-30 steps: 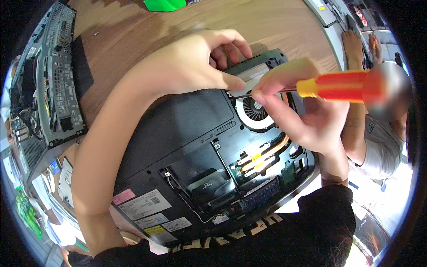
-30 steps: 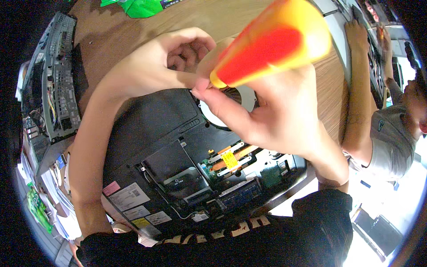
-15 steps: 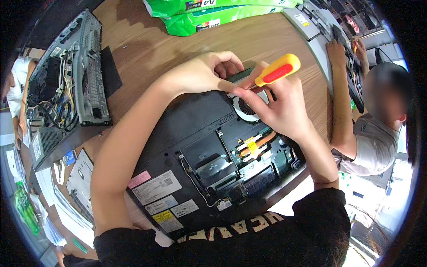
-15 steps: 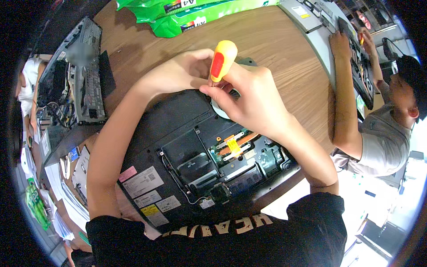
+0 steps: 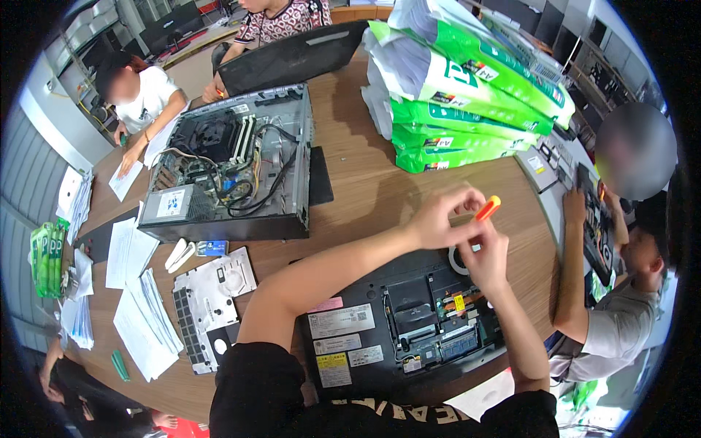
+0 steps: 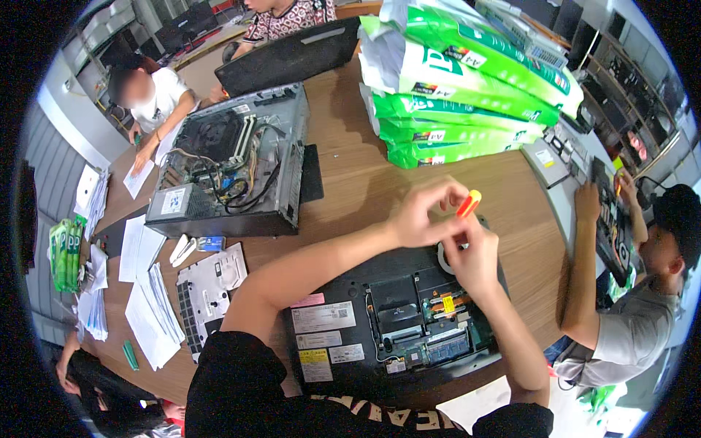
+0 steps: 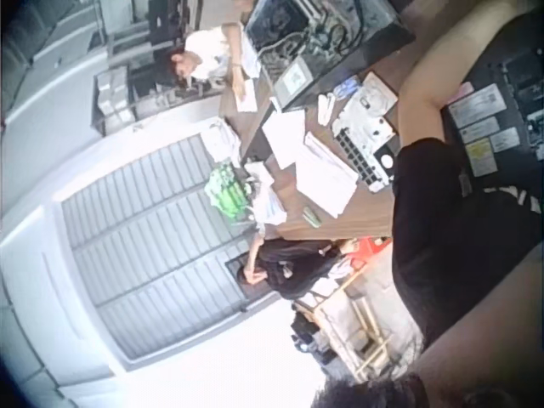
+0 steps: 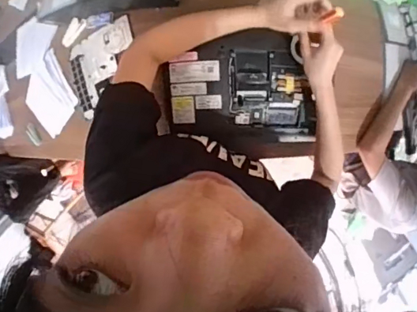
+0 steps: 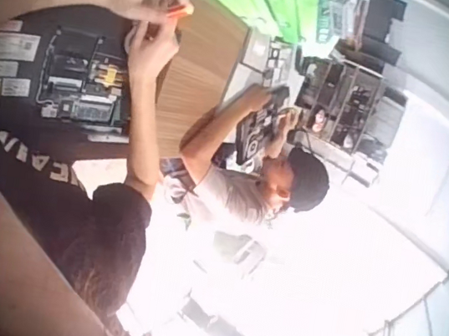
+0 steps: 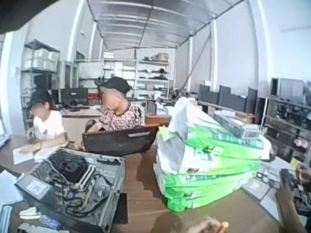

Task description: The person disassembles a laptop by using a screwdriver to remove screws from the internal components, including the cooling fan and various brackets, placing the screws into a roll of tape.

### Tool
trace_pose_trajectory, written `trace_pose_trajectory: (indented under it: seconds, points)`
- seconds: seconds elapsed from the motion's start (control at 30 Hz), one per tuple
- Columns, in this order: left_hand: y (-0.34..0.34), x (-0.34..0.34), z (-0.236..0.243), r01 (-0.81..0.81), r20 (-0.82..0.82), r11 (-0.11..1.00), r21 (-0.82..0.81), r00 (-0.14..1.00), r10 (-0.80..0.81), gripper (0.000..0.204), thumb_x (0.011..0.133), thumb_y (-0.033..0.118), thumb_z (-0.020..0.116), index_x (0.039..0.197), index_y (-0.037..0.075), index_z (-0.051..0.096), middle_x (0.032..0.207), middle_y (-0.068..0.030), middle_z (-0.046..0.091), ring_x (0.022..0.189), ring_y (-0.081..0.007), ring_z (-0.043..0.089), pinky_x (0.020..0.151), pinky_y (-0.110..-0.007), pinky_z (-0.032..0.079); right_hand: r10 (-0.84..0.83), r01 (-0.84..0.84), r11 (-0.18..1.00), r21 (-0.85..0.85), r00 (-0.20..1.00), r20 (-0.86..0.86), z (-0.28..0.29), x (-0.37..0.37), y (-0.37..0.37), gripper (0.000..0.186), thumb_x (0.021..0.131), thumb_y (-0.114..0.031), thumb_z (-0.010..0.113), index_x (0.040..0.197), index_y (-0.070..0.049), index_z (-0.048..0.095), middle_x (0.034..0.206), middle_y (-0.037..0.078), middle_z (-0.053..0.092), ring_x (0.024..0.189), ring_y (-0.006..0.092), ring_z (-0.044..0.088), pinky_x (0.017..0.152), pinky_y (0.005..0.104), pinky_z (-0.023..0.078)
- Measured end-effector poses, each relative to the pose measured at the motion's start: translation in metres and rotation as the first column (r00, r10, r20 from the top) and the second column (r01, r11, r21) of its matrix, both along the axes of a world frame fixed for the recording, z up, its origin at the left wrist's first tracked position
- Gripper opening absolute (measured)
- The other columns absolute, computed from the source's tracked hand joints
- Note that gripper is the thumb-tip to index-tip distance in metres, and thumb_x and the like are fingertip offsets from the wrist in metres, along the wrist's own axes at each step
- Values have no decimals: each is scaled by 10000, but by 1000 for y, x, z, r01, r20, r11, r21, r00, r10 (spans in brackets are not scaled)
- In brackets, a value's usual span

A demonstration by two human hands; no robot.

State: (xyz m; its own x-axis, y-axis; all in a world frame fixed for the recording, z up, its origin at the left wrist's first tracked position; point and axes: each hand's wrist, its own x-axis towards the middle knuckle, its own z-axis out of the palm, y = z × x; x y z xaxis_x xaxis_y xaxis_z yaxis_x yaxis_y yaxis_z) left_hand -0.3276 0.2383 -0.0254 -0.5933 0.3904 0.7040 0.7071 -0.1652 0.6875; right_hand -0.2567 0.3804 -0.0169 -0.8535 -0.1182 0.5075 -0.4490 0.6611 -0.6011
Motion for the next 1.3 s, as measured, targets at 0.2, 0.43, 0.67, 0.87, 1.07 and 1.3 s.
trace_pose_trajectory:
  seconds: [0.2, 0.43, 0.67, 0.87, 1.07, 1.3]
  points:
    - [14, 7, -7, -45, -85, 994, 95, 995, 53, 111, 861, 125, 667, 930, 38, 659, 963, -84, 647, 844, -227, 638, 747, -329, 504, -54, 55, 998, -10, 994, 91, 3, 6, 2, 244, 794, 2, 675, 1015, 30, 575, 746, 152, 668, 664, 252, 697, 611, 320, 555]
    - [18, 10, -14, -57, -52, 996, 66, 997, 60, 186, 949, 129, 554, 1092, 24, 610, 1017, -110, 623, 839, -229, 635, 705, -338, 499, -50, 59, 986, -157, 997, 60, 66, 21, 33, 429, 881, -32, 621, 1282, -10, 469, 1125, 133, 644, 921, 202, 667, 743, 315, 551]
    - [17, 19, -15, 45, -52, 991, -124, 997, -52, 265, 954, 169, 528, 1186, 43, 505, 923, -186, 605, 842, -393, 596, 689, -441, 477, 135, -137, 980, 147, 991, 20, 105, 26, 10, 202, 882, 66, 556, 1066, 37, 634, 1033, 158, 650, 921, 214, 644, 764, 284, 519]
    - [12, 14, -19, 60, -91, 998, -24, 994, -62, 208, 937, 220, 566, 968, 26, 633, 729, -152, 628, 728, -313, 641, 632, -409, 484, 54, -38, 973, 229, 997, -63, 111, 20, 12, 121, 798, -42, 724, 827, 32, 633, 732, 109, 620, 629, 218, 603, 594, 298, 496]
    - [12, 15, -9, 73, -135, 997, 5, 988, -72, 142, 838, 145, 688, 925, 33, 681, 797, -66, 657, 695, -169, 606, 641, -303, 498, -37, 142, 783, 605, 982, -183, 102, 8, 24, 424, 800, -359, 750, 655, -22, 537, 600, 109, 479, 494, 254, 479, 465, 328, 386]
    - [13, 3, -12, 105, -10, 994, -27, 994, -106, 233, 840, 280, 716, 837, 47, 713, 600, -78, 590, 493, -144, 488, 483, -305, 375, 49, -25, 952, 305, 996, -73, 108, 6, 15, 236, 862, -222, 703, 782, -8, 645, 788, 90, 646, 608, 213, 620, 560, 297, 493]
